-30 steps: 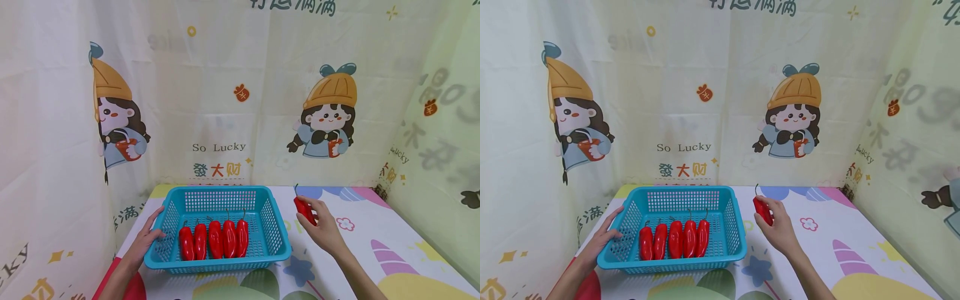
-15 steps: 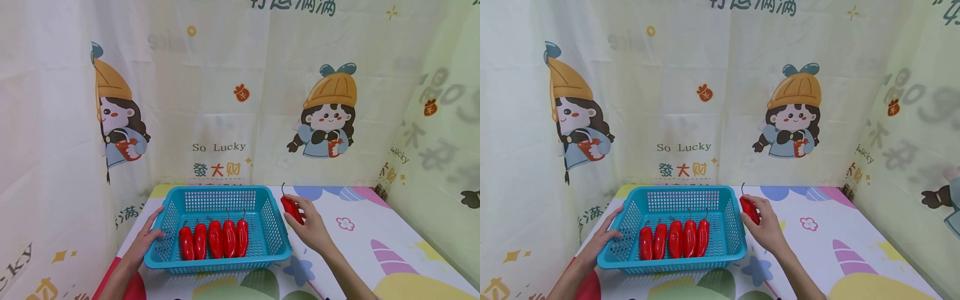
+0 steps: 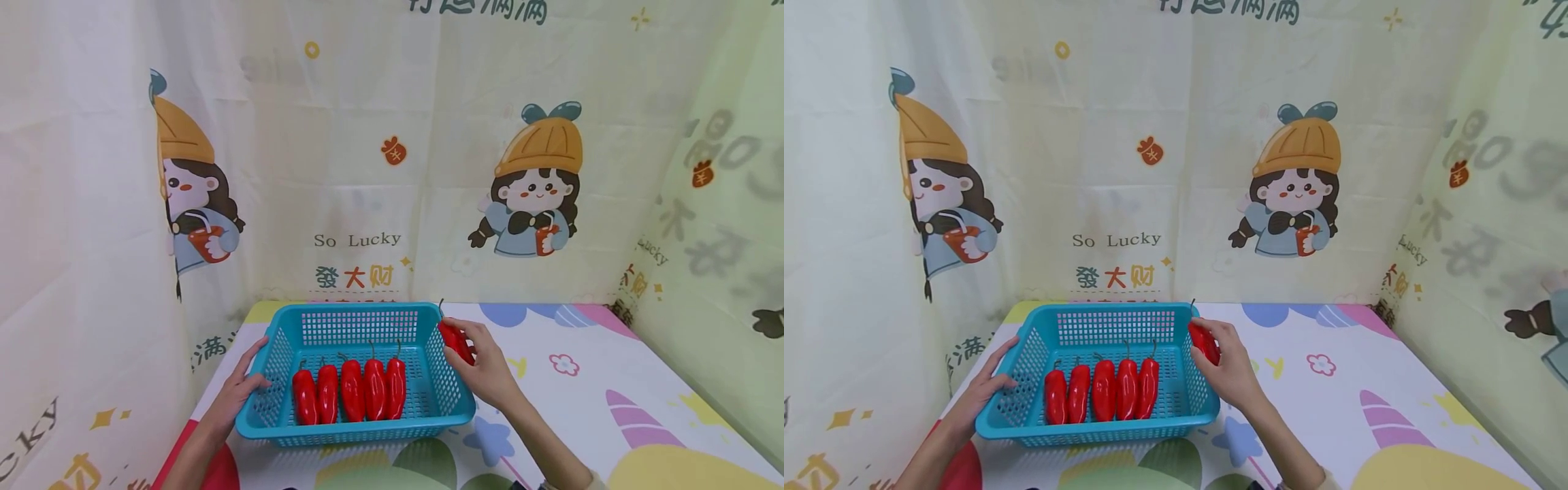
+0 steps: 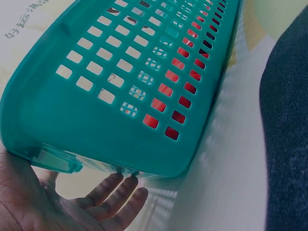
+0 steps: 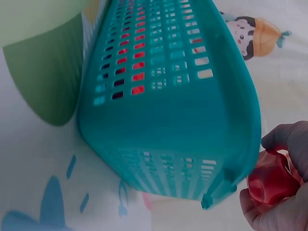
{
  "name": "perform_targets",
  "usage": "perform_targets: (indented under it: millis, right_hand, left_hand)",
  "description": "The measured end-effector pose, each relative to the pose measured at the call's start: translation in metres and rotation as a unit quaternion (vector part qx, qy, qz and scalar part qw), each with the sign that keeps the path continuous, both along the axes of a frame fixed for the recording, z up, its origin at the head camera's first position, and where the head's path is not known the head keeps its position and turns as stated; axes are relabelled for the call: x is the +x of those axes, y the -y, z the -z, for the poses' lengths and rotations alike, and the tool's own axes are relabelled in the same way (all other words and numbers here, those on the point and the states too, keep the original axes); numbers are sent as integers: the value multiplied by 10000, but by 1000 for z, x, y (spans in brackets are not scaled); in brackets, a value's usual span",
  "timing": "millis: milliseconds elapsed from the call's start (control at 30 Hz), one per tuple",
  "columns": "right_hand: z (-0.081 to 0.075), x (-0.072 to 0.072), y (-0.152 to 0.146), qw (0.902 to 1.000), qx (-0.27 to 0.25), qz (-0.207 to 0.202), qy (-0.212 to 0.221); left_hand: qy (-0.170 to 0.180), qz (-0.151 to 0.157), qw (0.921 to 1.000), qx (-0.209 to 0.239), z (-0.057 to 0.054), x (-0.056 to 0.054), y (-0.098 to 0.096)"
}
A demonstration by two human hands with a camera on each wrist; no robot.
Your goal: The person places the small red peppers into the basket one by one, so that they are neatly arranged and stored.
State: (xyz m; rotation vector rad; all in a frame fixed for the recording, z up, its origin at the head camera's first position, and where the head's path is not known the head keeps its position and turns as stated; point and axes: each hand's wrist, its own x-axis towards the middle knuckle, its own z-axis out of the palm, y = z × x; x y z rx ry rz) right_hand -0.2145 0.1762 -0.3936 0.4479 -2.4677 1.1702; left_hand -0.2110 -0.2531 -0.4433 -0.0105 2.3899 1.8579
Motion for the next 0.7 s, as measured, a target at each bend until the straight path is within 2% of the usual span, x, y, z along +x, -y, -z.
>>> perform_targets:
  millis: [333,700]
  right_hand:
    - [2,-3,23,9992,-172,-200,294]
    - [10,-6,38,9995,76,-136,274]
  left_hand:
    - [30,-16,10000,-7,2,-1,1]
    - [27,-36,10000,-8,2,-1,2]
